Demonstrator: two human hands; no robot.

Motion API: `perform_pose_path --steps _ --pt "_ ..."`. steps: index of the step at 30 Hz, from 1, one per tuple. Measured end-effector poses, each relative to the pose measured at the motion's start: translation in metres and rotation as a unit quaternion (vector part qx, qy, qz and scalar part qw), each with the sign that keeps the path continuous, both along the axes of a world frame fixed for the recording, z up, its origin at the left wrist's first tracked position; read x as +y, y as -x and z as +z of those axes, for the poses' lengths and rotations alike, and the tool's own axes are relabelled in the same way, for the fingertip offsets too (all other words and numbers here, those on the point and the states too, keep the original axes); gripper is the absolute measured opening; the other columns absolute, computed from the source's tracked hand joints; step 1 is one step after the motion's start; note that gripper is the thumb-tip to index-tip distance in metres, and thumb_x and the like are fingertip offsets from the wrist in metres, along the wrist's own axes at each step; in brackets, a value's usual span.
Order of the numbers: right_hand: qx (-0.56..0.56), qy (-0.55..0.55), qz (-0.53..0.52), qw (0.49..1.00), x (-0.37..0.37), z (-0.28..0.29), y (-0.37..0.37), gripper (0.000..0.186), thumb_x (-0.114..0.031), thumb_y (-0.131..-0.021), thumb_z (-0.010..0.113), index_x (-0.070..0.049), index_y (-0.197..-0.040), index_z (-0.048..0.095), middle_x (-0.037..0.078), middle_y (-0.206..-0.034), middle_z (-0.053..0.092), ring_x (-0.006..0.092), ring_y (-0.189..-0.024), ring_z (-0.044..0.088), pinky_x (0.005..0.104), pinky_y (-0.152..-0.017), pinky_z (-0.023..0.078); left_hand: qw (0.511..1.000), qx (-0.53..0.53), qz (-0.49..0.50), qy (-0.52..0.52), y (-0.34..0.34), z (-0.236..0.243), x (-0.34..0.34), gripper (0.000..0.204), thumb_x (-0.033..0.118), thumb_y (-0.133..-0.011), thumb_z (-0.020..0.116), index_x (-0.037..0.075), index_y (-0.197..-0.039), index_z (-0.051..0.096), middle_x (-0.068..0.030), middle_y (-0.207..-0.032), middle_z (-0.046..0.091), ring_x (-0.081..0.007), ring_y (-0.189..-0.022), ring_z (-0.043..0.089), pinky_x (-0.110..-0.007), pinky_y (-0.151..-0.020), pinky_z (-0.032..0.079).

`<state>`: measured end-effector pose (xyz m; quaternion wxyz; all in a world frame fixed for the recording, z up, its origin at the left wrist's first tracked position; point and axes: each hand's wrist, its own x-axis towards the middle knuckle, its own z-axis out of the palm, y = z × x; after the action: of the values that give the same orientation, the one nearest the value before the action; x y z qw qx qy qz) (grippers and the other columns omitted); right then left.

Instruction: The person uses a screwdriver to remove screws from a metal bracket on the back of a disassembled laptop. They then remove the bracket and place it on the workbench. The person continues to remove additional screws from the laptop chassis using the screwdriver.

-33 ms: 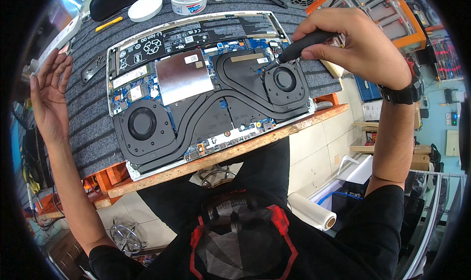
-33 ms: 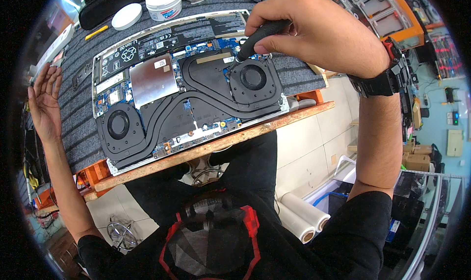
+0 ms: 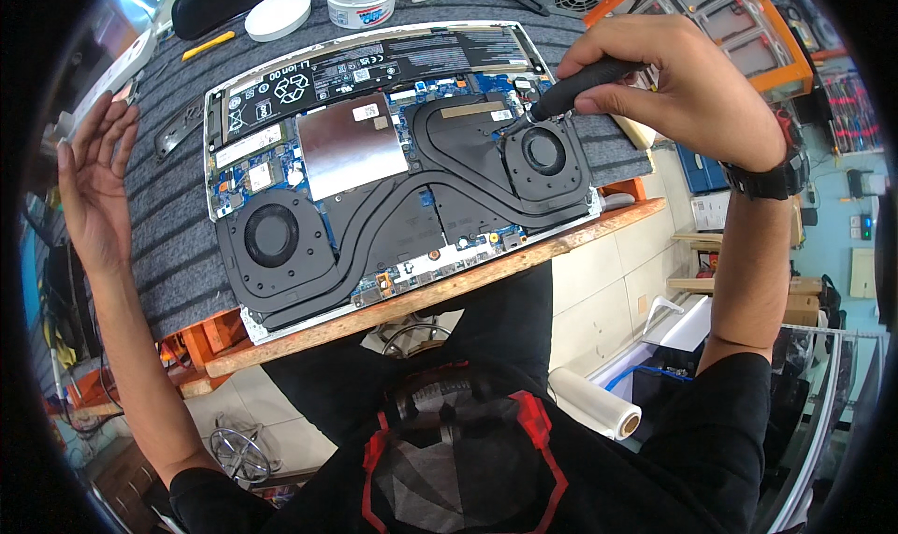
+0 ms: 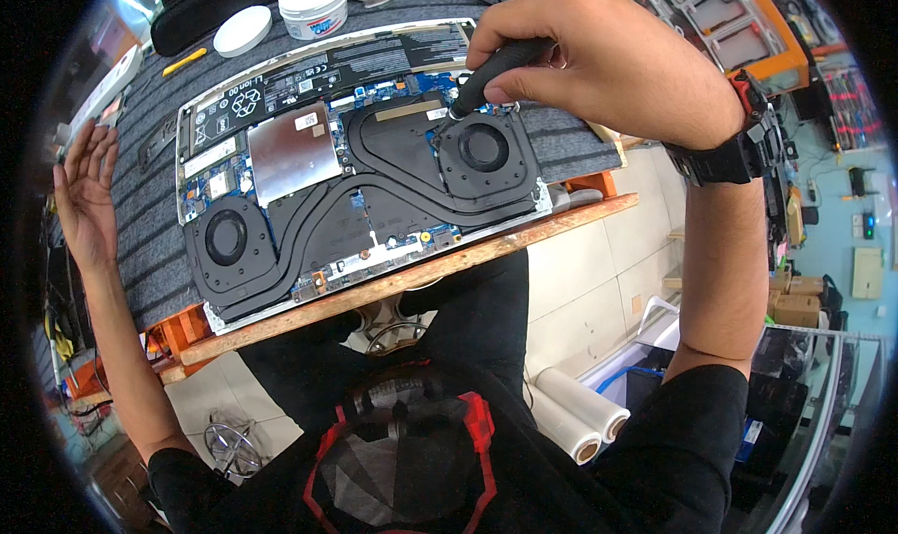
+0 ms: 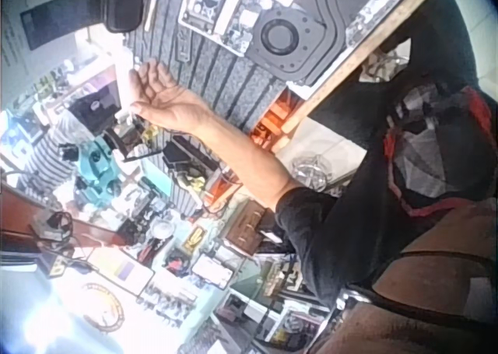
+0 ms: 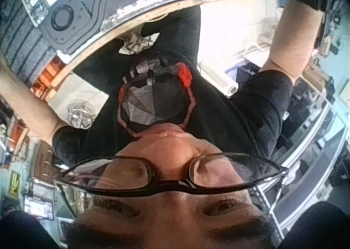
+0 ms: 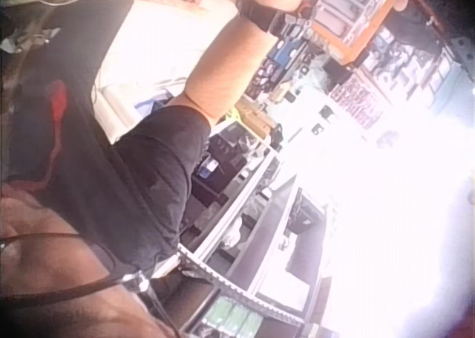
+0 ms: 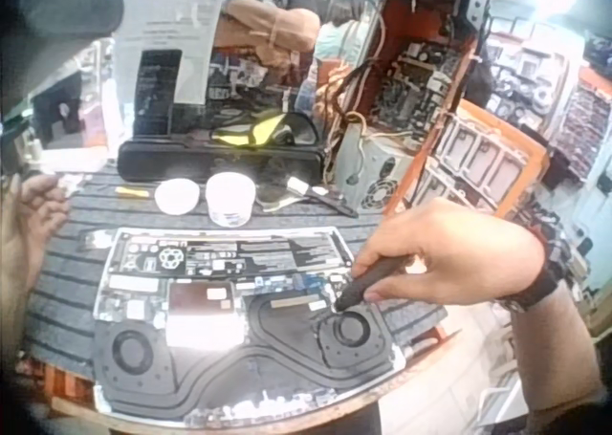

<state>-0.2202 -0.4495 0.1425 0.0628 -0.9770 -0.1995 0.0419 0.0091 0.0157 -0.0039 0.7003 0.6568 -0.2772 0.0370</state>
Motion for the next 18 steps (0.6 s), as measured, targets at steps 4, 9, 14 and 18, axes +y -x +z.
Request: perform_pose_path --steps 4,9,14,18 --pt "-0.009 0.019 0.033 0.999 0.007 0.001 -0.003 0.025 -0.014 -0.088 0.079 -0.005 -0.11 0.072 0.009 -0.095 0.074 0.0217 -0.085 0.071 0.0309 -0.075 0.056 1.0 0.0 0.006 -0.001 0.001 0.003 -0.004 0.067 0.047 -0.111 0.036 -0.009 -0.144 0.05 -0.0247 -0.141 0.059 -0.0304 -0.133 0.058 -0.039 -0.118 0.043" --pt "-0.05 0.111 0.088 0.989 0.036 0.005 -0.01 0.02 -0.014 -0.087 0.079 -0.005 -0.102 0.071 0.01 -0.089 0.07 0.027 -0.083 0.071 0.0354 -0.07 0.055 1.0 -0.002 0.002 -0.011 0.001 0.001 -0.006 0.066 0.047 -0.111 0.036 -0.008 -0.143 0.051 -0.0239 -0.139 0.06 -0.0291 -0.131 0.06 -0.038 -0.115 0.045" --pt "0.059 0.352 -0.134 0.924 0.077 0.013 -0.023 0.02 -0.019 -0.087 0.079 -0.006 -0.094 0.066 0.012 -0.088 0.068 0.029 -0.084 0.069 0.0415 -0.067 0.052 0.998 -0.02 -0.006 -0.057 -0.004 -0.002 0.001 0.06 0.047 -0.109 0.044 -0.003 -0.139 0.06 -0.0163 -0.129 0.067 -0.0193 -0.11 0.065 -0.028 -0.095 0.051" --pt "-0.12 0.231 0.032 0.965 0.057 0.015 -0.011 0.026 -0.031 -0.097 0.068 -0.006 -0.089 0.068 0.012 -0.074 0.066 0.0329 -0.072 0.066 0.0422 -0.07 0.05 0.972 -0.044 0.113 -0.201 0.01 0.008 -0.019 0.042 0.038 -0.103 0.064 0.004 -0.127 0.072 -0.0055 -0.112 0.071 -0.0116 -0.091 0.059 -0.026 -0.081 0.048"
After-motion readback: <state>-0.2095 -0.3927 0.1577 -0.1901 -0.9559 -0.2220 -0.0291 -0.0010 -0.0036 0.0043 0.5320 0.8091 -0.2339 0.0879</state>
